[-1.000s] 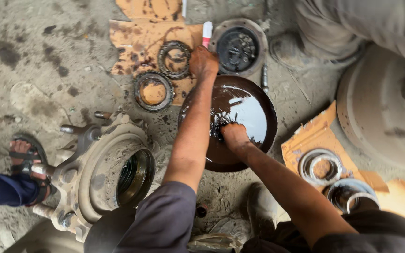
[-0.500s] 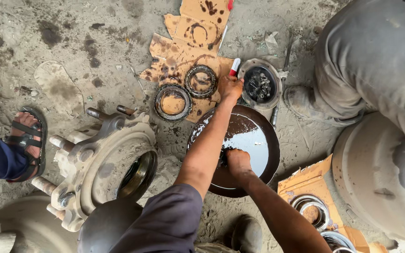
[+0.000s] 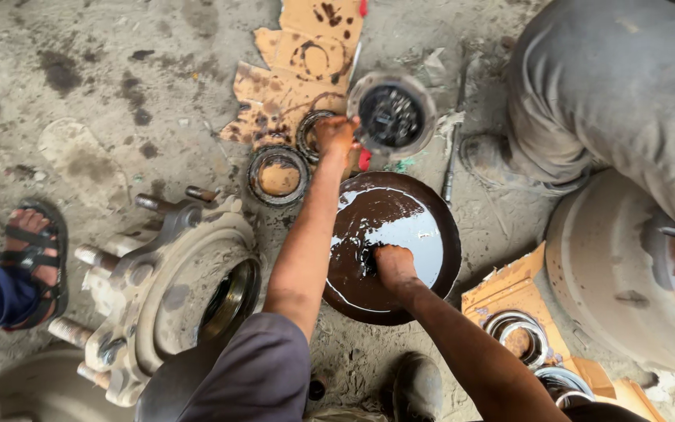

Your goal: The person sits on the floor and scrubs several metal rings and cylindrical parts in a basin of dark liquid using a rag. The person repeatedly dips, scrubs, and places the parts on a nearby cardboard sheet.

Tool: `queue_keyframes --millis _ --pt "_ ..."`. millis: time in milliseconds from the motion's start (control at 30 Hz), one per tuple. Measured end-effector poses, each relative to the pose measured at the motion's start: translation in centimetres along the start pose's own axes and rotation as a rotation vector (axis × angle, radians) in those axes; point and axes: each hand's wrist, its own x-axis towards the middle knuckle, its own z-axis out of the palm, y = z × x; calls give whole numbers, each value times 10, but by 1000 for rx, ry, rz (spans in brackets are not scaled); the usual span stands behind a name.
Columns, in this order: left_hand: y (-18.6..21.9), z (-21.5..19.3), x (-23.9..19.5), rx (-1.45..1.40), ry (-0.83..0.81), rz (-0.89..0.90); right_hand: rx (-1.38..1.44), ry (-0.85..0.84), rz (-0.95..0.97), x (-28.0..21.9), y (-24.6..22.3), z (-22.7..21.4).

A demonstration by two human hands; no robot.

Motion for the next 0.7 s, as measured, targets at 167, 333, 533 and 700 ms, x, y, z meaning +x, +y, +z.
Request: queue_keyframes --millis 167,333,533,700 --pt "-24 9 -23 327 44 147 2 -20 2 -3 0 1" --pt "-11 13 -29 647 80 237 -13 -122 22 3 -5 -1" --pt "-11 50 -40 558 107 468 6 -59 -19 -3 1 -1" --pt "-15 89 -25 1220 -376 925 44 -53 -21 -3 0 -2"
